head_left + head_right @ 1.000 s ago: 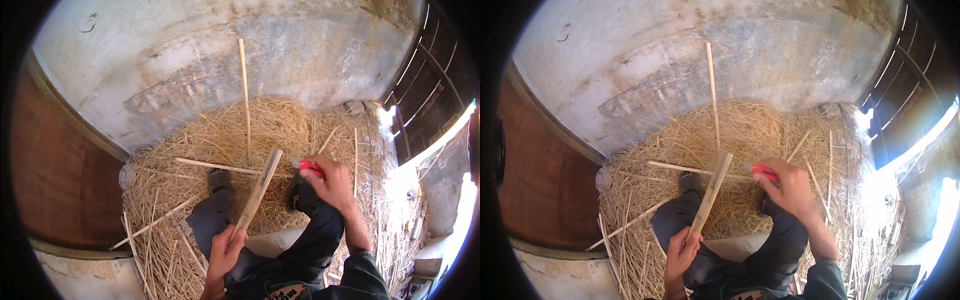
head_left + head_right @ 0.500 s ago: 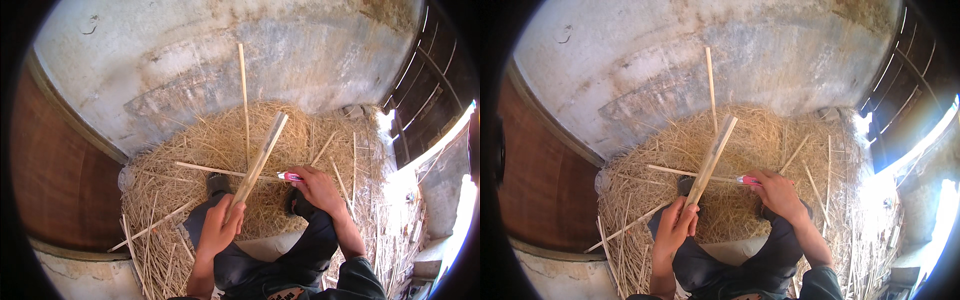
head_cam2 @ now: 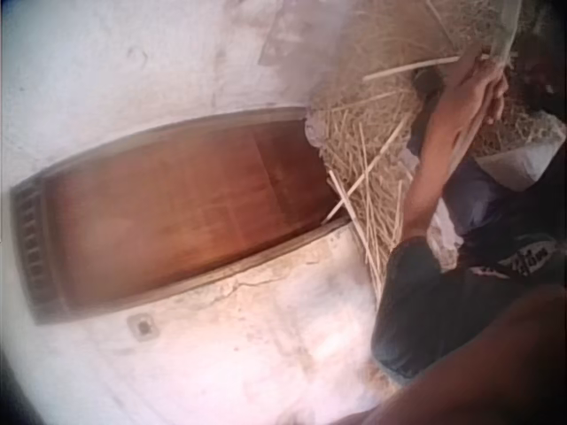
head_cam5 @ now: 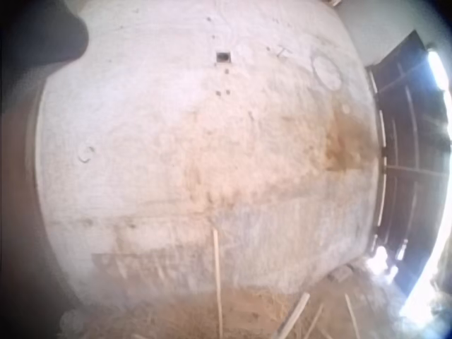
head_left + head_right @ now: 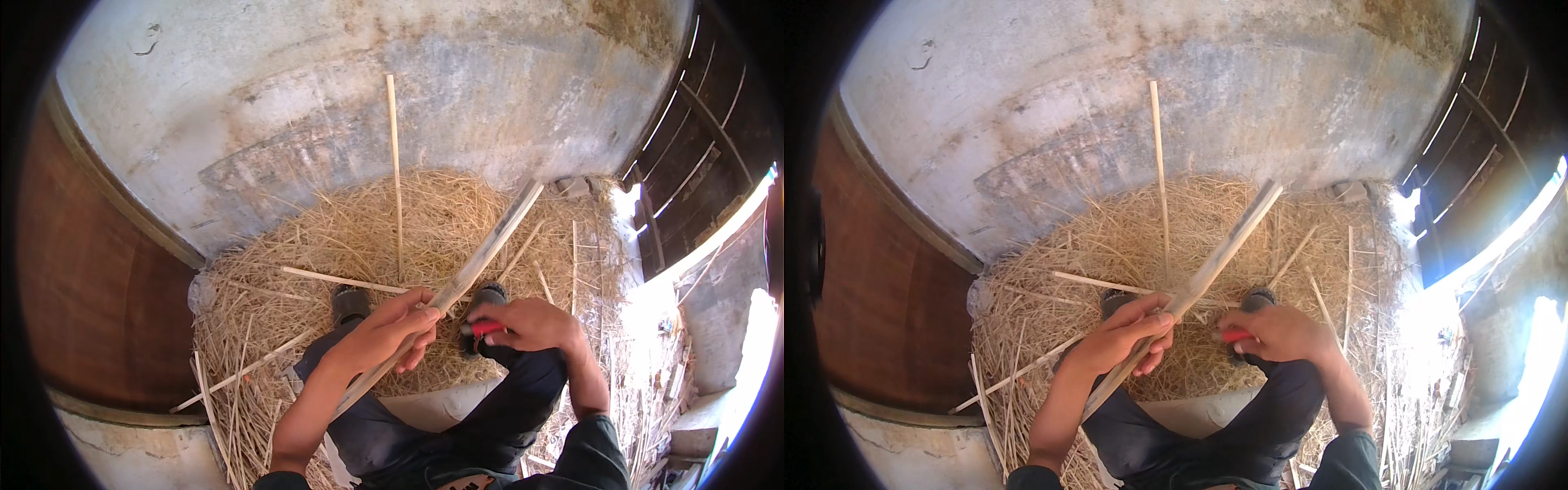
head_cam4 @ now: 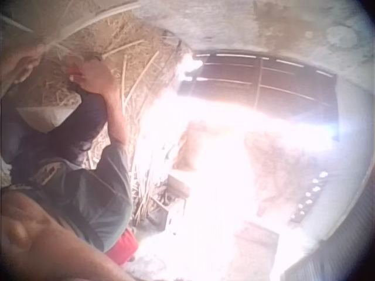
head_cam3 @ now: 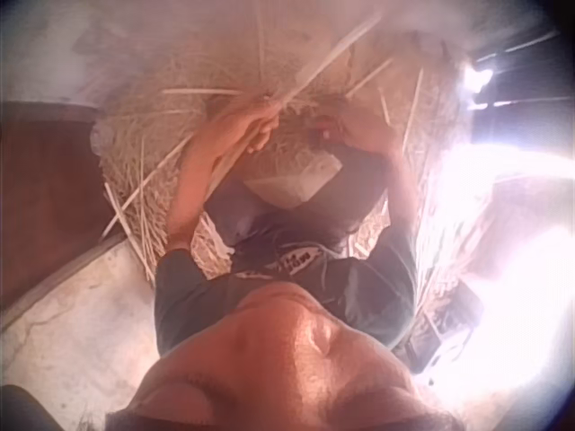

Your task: The person sits on a straw-covered floor and uses a red utility knife to shave thin strips from a long bamboo stick. They repeatedly scrape the blade along the stick's length, rotating it to remove material from different sides.

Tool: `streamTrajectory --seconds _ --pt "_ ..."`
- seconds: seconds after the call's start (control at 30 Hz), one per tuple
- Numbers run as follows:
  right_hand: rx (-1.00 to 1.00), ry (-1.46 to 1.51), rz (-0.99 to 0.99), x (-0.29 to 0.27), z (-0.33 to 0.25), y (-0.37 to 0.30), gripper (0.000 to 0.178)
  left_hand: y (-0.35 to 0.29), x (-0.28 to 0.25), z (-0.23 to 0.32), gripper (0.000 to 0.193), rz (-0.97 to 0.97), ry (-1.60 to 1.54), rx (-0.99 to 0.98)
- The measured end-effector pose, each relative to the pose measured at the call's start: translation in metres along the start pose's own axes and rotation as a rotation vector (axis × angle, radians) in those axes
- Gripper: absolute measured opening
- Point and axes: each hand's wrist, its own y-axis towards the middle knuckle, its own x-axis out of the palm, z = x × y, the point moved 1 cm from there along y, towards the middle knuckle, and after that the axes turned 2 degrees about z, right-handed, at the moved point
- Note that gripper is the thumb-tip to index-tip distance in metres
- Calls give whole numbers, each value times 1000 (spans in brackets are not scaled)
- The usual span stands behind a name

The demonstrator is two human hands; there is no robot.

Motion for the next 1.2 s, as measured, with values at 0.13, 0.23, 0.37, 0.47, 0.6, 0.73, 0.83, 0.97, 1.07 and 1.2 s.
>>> streamTrajectory --seconds 0.13,0.23,0.37,0.47,0.6,0.73,0.83,0.97,1.07,1.2 --pt "232 -288 -103 13 -7 18 42 18 -4 -10 26 94 25 -12" --pt "267 -304 -121 7 5 31 38 18 3 2 29 132 22 35" --pt "205 -132 230 -24 21 31 36 20 12 5 39 163 20 57" --pt "259 25 637 -45 17 27 34 21 11 2 37 153 1 63" --pt "256 232 925 -51 4 18 27 30 7 -16 33 122 -23 62" --pt "-88 162 957 -31 1 18 22 29 14 -25 37 142 58 137" --pt "-192 -1 852 -21 -10 21 26 26 21 -31 38 185 41 159" --pt "-179 -90 849 -15 -17 28 29 21 24 -41 37 233 12 170" --pt "-221 -102 841 -16 -17 32 30 19 25 -44 38 275 23 164" --pt "-256 -127 832 -12 -17 38 31 19 29 -39 38 356 125 231"
